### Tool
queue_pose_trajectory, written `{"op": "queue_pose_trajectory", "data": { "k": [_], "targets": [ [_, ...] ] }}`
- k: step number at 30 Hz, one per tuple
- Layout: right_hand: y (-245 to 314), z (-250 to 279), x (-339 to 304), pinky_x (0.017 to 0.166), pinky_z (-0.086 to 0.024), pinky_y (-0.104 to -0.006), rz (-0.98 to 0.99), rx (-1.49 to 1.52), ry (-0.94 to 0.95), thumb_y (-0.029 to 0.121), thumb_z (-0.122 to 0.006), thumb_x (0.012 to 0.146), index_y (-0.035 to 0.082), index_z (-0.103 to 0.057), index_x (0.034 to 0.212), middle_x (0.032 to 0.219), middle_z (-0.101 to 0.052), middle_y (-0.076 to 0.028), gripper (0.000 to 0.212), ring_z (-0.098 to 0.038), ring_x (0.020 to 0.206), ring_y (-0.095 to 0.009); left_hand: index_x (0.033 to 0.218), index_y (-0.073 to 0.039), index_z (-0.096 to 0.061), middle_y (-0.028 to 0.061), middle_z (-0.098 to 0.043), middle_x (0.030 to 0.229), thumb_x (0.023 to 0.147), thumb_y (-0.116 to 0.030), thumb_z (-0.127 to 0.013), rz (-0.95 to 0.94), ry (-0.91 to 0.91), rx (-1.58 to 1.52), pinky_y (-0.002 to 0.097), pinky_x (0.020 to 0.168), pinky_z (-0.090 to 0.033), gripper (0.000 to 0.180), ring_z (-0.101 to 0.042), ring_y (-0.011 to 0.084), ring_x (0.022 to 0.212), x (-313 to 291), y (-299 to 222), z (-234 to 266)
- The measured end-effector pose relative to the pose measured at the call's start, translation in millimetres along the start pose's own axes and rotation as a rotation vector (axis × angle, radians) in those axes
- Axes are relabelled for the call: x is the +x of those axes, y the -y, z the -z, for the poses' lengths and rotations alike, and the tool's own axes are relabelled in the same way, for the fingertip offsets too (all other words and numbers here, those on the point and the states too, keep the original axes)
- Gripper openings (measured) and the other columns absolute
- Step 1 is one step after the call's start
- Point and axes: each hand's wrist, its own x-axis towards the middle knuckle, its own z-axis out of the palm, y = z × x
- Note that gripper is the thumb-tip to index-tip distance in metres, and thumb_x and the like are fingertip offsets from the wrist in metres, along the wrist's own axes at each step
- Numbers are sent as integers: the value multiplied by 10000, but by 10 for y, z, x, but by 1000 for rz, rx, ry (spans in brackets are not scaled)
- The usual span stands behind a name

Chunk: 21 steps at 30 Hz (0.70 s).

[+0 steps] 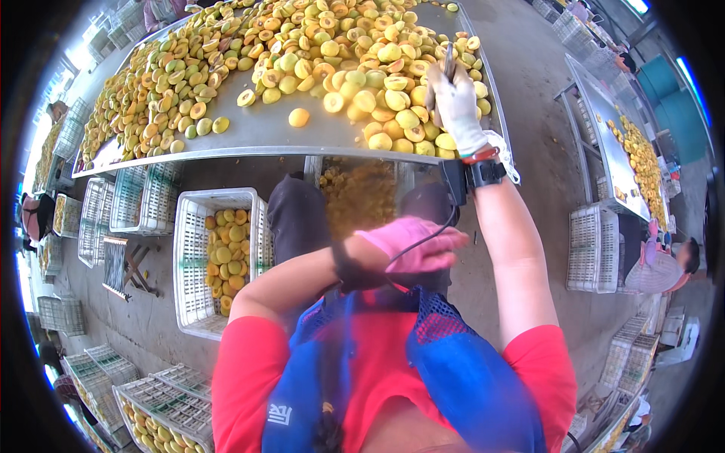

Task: Pitting peaches using a small knife at a processing table.

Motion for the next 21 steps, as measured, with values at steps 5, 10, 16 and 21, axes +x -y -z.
{"op": "queue_pose_trajectory", "data": {
  "k": [5,10,16,21],
  "targets": [
    [-1254,439,-176,649,-509,-439,200,-652,-51,257,-680,890,72,-571,1032,781,-661,-172,257,-645,706,-386,1223,-48,-568,175,-610,1222,944,-378,-543,549,-12,359,441,928,-477,433,-604,371,1066,-339,429,718],
    [-1783,593,-222,715,-516,-449,172,-858,8,266,-660,895,95,-574,1055,865,-690,-159,250,-662,816,-377,1277,-35,-552,178,-576,1293,963,-369,-542,659,-298,318,404,1011,-435,458,-544,351,1198,-635,906,1130],
    [-2173,829,-284,725,-514,-446,155,-993,12,281,-626,907,128,-572,1057,982,-687,-124,221,-658,855,-345,1348,-65,-512,141,-533,1365,961,-355,-550,784,-530,419,393,1028,-425,485,-529,341,1224,-654,1710,1471],
    [-2192,720,-375,664,-511,-438,226,-1129,-57,274,-670,835,159,-594,968,904,-664,-88,192,-650,789,-317,1409,-132,-446,129,-490,1413,932,-396,-567,901,-610,518,464,1026,-416,558,-485,341,1275,-641,2615,1825]
  ]
}}
